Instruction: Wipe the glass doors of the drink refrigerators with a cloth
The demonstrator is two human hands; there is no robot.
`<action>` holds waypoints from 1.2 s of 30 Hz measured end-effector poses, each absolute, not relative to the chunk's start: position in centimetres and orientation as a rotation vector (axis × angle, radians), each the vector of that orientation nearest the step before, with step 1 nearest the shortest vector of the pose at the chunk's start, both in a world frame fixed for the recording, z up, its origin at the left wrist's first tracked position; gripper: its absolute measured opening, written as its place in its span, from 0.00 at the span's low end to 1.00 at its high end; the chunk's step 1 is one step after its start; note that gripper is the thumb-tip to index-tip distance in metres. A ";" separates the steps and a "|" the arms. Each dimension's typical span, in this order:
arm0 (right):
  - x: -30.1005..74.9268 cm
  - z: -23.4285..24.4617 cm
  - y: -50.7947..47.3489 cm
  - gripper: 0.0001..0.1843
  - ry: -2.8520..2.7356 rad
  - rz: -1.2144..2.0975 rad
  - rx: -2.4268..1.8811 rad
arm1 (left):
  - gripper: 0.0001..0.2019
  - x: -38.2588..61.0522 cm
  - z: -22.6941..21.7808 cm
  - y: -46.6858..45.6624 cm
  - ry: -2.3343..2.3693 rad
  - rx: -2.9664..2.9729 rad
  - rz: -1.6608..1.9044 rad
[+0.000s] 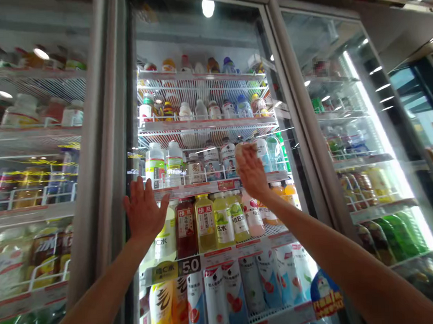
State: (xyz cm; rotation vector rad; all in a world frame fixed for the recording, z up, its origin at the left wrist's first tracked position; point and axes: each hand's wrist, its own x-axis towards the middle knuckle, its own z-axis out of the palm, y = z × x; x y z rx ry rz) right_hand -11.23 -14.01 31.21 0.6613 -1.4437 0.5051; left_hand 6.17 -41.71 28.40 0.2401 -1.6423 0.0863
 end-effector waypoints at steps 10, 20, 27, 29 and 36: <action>-7.9 36.1 -18.2 0.29 -1.518 0.739 0.481 | 0.34 7.3 30.8 -43.7 -1.749 0.260 0.142; -2.7 40.1 -27.0 0.27 -1.517 0.681 0.727 | 0.27 9.5 30.7 -45.4 -1.603 -0.081 0.334; 2.1 36.6 -35.1 0.23 -1.279 0.112 1.340 | 0.28 12.2 31.2 -46.1 -1.522 0.039 0.186; 1.6 37.4 -34.2 0.24 -1.309 0.232 1.258 | 0.28 12.6 31.1 -46.5 -1.537 0.041 0.197; 0.6 36.4 -32.8 0.25 -1.326 0.299 1.178 | 0.28 11.4 32.2 -45.1 -1.563 0.002 0.170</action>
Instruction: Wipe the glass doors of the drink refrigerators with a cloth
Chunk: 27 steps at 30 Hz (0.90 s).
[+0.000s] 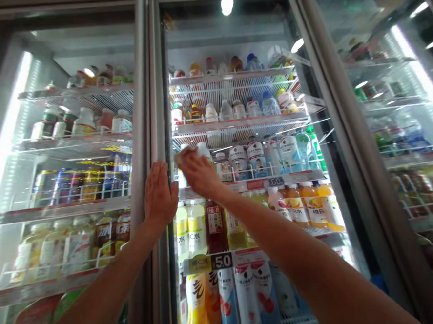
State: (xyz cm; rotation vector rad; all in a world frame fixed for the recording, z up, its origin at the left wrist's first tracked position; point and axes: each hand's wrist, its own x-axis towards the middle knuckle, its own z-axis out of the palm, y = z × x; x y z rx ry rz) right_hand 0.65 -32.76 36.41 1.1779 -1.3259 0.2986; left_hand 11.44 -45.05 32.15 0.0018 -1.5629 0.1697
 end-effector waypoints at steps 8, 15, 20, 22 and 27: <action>-3.4 35.6 -25.8 0.25 -1.465 0.527 0.814 | 0.28 8.6 31.4 -43.4 -1.624 -0.036 0.162; -7.2 33.5 -19.3 0.26 -1.452 0.274 0.890 | 0.31 6.2 31.6 -41.2 -1.729 0.132 0.134; -10.3 33.2 -14.5 0.27 -1.456 0.720 0.454 | 0.32 5.8 31.4 -41.2 -1.739 0.144 0.160; -10.1 31.9 -14.7 0.27 -1.422 0.617 0.583 | 0.33 5.7 31.4 -41.1 -1.726 0.155 0.151; -10.9 30.2 -12.8 0.24 -1.434 0.410 0.750 | 0.33 6.0 31.3 -40.8 -1.724 0.147 0.167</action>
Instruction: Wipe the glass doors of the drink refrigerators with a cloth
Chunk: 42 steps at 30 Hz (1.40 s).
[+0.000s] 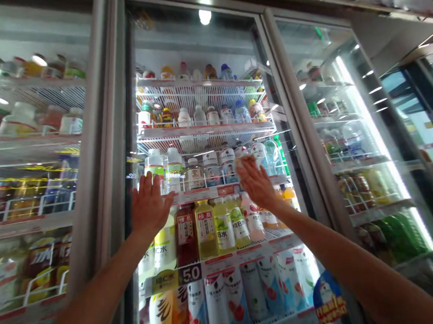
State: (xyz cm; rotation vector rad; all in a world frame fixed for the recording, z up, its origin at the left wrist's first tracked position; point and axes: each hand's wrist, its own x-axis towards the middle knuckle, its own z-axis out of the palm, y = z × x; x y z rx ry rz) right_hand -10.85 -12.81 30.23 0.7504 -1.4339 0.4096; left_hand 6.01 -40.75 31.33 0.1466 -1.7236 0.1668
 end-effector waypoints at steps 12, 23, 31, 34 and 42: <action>-11.4 29.3 -11.5 0.24 -1.454 0.372 0.778 | 0.32 4.8 29.5 -40.2 -1.657 0.130 0.097; -5.5 29.8 -21.1 0.25 -1.387 0.114 1.134 | 0.31 5.8 27.4 -41.5 -1.745 0.050 0.209; -7.6 31.2 -19.4 0.29 -1.424 0.634 0.704 | 0.28 6.2 25.8 -42.4 -1.750 0.019 0.249; -5.5 28.2 -22.7 0.29 -1.361 0.369 1.027 | 0.27 5.5 25.7 -41.5 -1.630 -0.058 0.239; -7.0 26.6 -19.7 0.38 -1.286 0.462 0.981 | 0.25 0.3 27.7 -31.8 -1.667 -0.334 0.274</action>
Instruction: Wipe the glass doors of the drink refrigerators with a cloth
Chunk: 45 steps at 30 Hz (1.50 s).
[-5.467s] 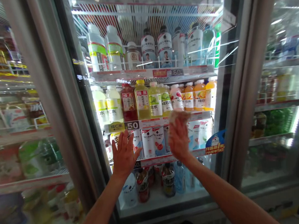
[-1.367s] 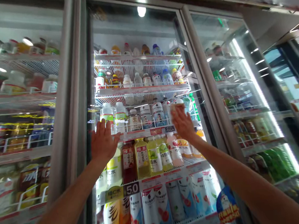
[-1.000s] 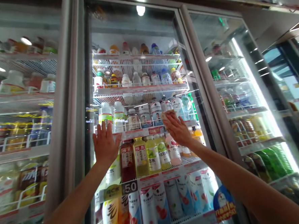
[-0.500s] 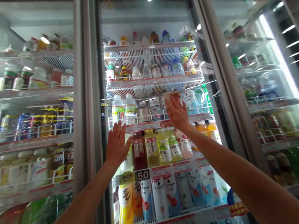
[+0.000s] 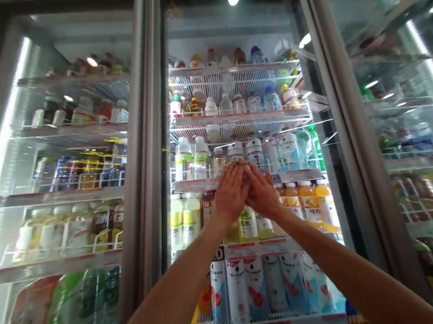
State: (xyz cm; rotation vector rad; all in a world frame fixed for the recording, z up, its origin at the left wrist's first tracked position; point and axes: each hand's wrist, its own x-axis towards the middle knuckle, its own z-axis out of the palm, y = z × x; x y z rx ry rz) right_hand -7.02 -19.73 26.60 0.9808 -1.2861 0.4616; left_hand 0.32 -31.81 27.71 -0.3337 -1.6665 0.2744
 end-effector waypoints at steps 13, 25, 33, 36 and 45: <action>-9.8 26.1 -16.5 0.26 -1.371 0.502 0.572 | 0.25 4.2 32.9 -41.7 -1.432 0.096 0.149; -10.3 25.6 -15.6 0.25 -1.341 0.523 0.627 | 0.22 3.3 29.0 -40.5 -1.478 -0.134 0.341; -10.5 25.5 -15.5 0.26 -1.340 0.529 0.647 | 0.15 1.8 24.7 -35.3 -1.642 -0.330 0.414; -10.5 25.5 -15.3 0.26 -1.340 0.521 0.657 | 0.16 3.6 25.8 -37.5 -1.676 -0.240 0.393; -10.2 25.4 -15.3 0.28 -1.390 0.544 0.662 | 0.27 3.6 22.6 -39.0 -1.686 -0.471 0.645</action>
